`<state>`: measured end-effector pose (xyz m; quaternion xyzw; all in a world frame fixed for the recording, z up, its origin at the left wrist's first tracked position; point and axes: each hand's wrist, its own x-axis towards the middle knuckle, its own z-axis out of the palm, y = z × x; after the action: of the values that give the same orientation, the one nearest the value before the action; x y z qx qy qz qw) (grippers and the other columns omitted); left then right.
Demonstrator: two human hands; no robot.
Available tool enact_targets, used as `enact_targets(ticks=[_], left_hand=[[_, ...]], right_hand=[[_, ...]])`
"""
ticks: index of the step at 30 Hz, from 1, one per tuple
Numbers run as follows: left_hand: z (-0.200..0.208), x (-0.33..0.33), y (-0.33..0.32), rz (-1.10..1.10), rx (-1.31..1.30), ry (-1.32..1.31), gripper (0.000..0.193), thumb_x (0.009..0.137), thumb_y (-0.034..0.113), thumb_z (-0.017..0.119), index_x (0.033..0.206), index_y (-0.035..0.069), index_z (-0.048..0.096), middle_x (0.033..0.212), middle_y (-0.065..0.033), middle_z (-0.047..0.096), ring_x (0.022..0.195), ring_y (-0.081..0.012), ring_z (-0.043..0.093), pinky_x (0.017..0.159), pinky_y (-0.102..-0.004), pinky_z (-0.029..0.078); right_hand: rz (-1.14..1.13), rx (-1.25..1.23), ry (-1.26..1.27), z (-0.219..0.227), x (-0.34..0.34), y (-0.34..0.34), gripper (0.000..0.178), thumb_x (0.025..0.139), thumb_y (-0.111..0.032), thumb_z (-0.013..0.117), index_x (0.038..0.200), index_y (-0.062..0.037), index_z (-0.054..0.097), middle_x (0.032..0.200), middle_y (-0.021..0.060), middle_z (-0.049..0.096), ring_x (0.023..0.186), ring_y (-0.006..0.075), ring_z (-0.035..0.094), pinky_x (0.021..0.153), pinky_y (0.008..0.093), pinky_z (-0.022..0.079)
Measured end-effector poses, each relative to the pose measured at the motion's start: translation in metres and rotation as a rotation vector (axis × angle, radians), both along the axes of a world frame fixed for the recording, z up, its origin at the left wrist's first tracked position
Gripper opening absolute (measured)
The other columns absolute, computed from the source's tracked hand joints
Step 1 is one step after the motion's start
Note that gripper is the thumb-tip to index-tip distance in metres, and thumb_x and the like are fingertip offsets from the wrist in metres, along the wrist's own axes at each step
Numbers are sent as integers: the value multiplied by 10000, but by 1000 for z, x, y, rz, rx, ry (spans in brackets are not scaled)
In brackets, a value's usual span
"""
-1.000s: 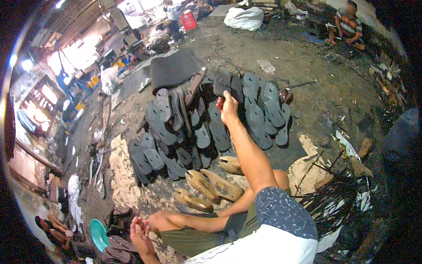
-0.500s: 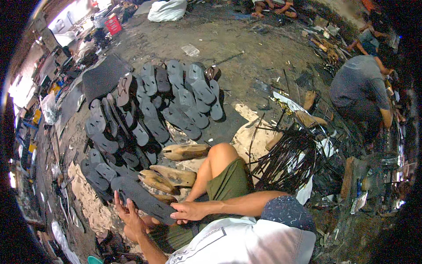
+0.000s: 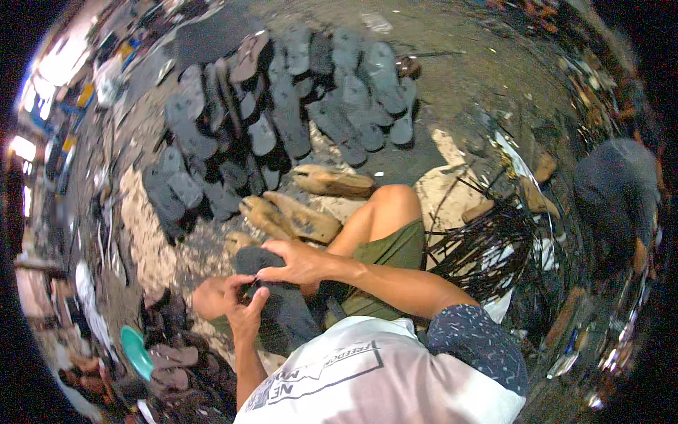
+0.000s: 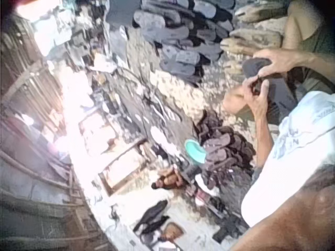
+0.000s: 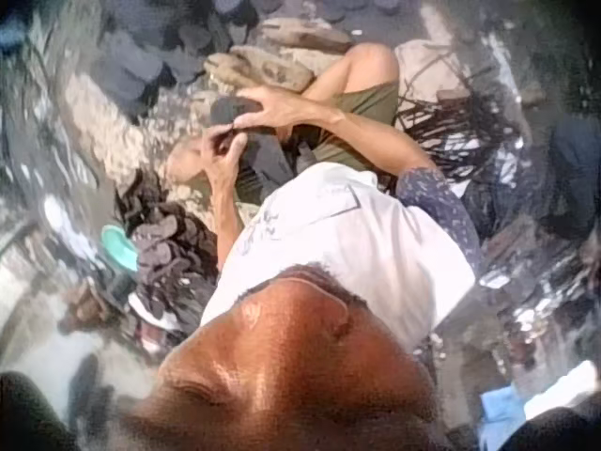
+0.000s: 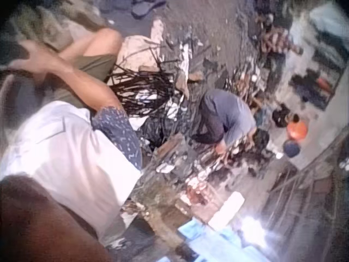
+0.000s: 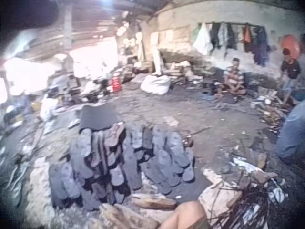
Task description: The person sits on the floor and repeatedly picks up a flip-flop sole and a thong strap, then presses the strap into the sole to assemble the sandal. The person handles multiple flip-flop components one at a time, pressing and adjusting the strap into place before setting the assembled unit aside.
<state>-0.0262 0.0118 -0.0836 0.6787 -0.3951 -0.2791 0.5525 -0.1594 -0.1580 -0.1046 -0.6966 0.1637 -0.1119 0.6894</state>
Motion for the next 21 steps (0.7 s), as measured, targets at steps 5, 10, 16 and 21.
enact_targets(ticks=[5,10,16,21], left_hand=[[-17,-2,-3,110,7,190,394,976,71,687,1341,40,541,1210,-55,604,1040,-124,590,879,-265,489],[-13,-10,-18,206,-50,679,839,999,107,652,1638,76,110,1450,-161,524,1195,-194,562,972,-289,477],[-15,-34,-22,-77,394,-610,1027,851,138,783,1610,0,104,1627,-239,237,1385,-310,407,1086,-428,438],[-29,12,-3,21,168,358,613,941,101,716,1462,-30,421,1282,-121,661,1096,-147,645,942,-317,529]], right_hand=[[7,-80,125,15,1,4,537,911,-293,716,1298,37,543,1010,246,686,922,282,697,808,405,538],[-46,-138,-44,-20,-5,-3,487,923,-229,709,1298,32,544,1076,198,701,963,247,689,826,375,553],[-47,340,212,25,15,-45,444,984,-236,687,1335,5,560,1087,89,700,951,164,668,850,323,563],[64,-870,735,-89,-50,-184,871,744,-281,835,1421,44,395,1292,306,630,1196,476,614,983,497,519]])
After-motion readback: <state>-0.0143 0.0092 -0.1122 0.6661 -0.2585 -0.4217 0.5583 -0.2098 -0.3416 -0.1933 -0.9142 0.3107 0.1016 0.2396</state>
